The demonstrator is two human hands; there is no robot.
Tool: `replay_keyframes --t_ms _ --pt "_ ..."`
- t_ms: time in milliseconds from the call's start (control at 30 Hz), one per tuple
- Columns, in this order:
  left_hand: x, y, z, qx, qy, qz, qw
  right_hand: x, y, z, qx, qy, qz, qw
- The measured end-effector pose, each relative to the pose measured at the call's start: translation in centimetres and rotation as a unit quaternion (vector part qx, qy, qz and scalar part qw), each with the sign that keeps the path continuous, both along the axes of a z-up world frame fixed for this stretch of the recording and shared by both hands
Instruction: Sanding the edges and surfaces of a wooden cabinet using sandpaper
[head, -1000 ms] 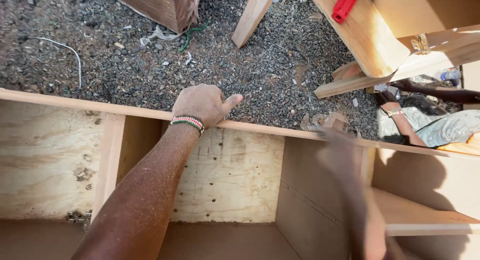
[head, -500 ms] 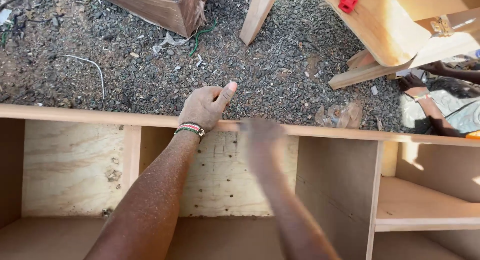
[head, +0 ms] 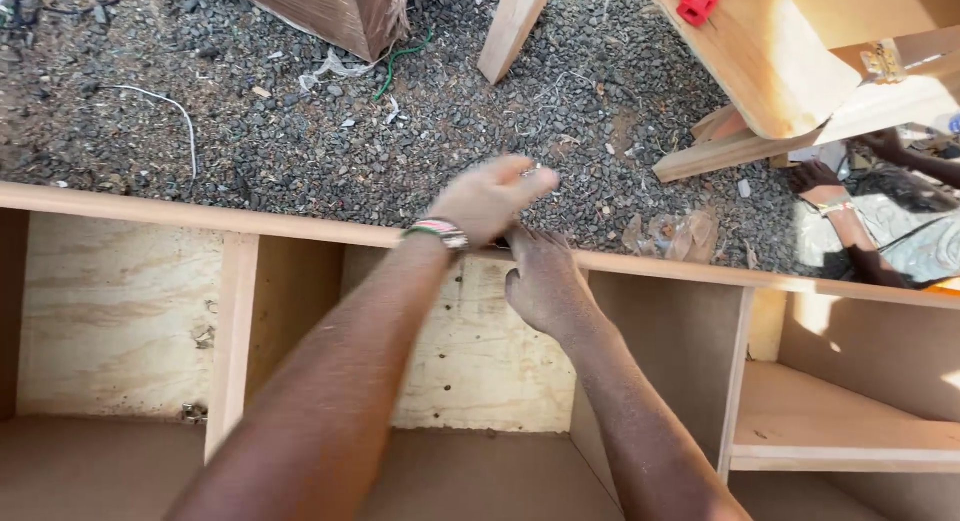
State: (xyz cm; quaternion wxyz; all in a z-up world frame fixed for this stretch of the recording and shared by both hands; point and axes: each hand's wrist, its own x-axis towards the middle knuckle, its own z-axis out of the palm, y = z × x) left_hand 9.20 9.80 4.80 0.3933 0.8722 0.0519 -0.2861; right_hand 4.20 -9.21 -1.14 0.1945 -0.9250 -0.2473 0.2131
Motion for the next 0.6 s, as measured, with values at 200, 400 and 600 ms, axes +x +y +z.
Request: replay_keyframes --t_ms 200,400,600 --pt "0.0 -6.5 6.8 0.037 0.167 -0.259 0.951 1.7 -9.5 4.1 0.395 0.091 -0.291 0.866" --pt "-0.3 -3.5 4.3 0.073 0.169 -0.235 0.954 6.2 -12.6 -3.3 -0.014 -0.076 -0.339 0.937" --pt "-1.9 13.0 0.3 0.205 0.317 -0.13 0.917 7.5 -9.8 1.5 -0.162 0.062 -0.347 0.922"
